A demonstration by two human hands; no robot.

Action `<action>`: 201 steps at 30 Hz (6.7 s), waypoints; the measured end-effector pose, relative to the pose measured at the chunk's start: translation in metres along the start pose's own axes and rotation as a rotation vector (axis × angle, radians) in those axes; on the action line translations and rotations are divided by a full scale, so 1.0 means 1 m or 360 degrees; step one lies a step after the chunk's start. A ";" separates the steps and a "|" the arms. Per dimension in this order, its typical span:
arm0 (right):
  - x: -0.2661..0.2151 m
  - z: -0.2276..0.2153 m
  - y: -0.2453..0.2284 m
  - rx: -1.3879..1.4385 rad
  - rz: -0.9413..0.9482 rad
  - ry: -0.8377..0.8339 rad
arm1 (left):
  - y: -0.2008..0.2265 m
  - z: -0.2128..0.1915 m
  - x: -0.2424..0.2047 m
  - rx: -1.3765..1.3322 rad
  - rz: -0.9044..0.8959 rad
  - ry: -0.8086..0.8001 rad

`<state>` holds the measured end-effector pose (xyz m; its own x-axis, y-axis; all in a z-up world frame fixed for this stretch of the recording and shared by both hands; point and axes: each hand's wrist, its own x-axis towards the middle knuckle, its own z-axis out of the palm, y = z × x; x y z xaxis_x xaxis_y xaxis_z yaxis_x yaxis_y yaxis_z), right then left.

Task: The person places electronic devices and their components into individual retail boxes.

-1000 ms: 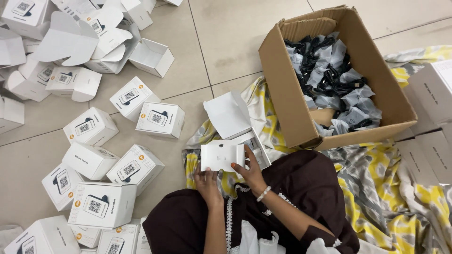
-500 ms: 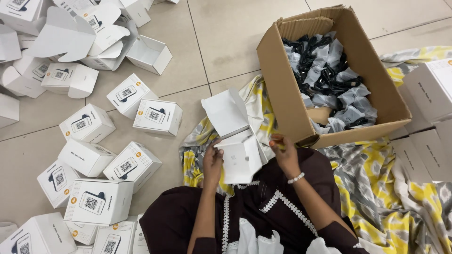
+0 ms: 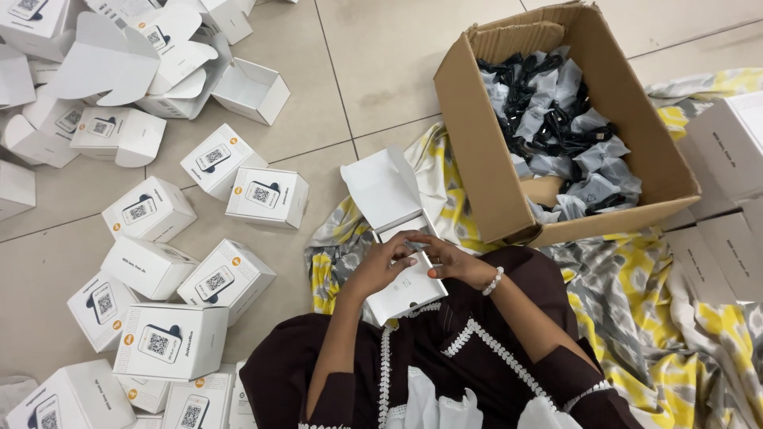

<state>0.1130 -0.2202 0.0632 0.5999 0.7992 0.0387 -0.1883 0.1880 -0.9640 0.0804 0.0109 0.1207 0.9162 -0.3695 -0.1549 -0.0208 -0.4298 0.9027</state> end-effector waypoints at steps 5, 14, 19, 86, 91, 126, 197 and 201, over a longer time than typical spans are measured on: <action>-0.020 -0.004 -0.001 -0.0033 0.0352 0.0265 | -0.041 0.013 -0.014 -0.0194 -0.0164 0.0333; -0.022 -0.034 0.033 0.0473 0.0329 0.0535 | -0.117 0.047 -0.018 -0.1849 -0.0422 0.0183; 0.006 -0.058 0.045 0.0727 0.0330 0.0661 | -0.139 0.026 0.001 -0.2081 -0.0167 0.0137; 0.049 -0.047 0.049 -0.2715 0.0415 0.0234 | -0.123 0.074 0.049 0.1094 -0.0639 0.0639; 0.051 -0.048 0.061 -0.2454 0.0329 0.0442 | -0.104 0.078 0.056 0.1242 -0.0833 0.0671; 0.121 -0.120 0.014 -0.0470 0.0686 0.0702 | -0.193 -0.004 0.094 -0.0936 -0.0488 0.0907; 0.037 -0.056 0.070 -0.1747 -0.0175 0.1024 | -0.189 0.095 0.039 0.0013 -0.0116 0.1187; 0.030 -0.059 0.085 -0.1797 -0.0153 0.0924 | -0.153 0.094 0.024 -0.0066 0.0063 0.1207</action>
<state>0.1608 -0.2138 -0.0334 0.8789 0.3892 0.2757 0.4672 -0.5858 -0.6622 0.0682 -0.0101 -0.0586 0.9394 0.2898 0.1830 -0.0582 -0.3914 0.9184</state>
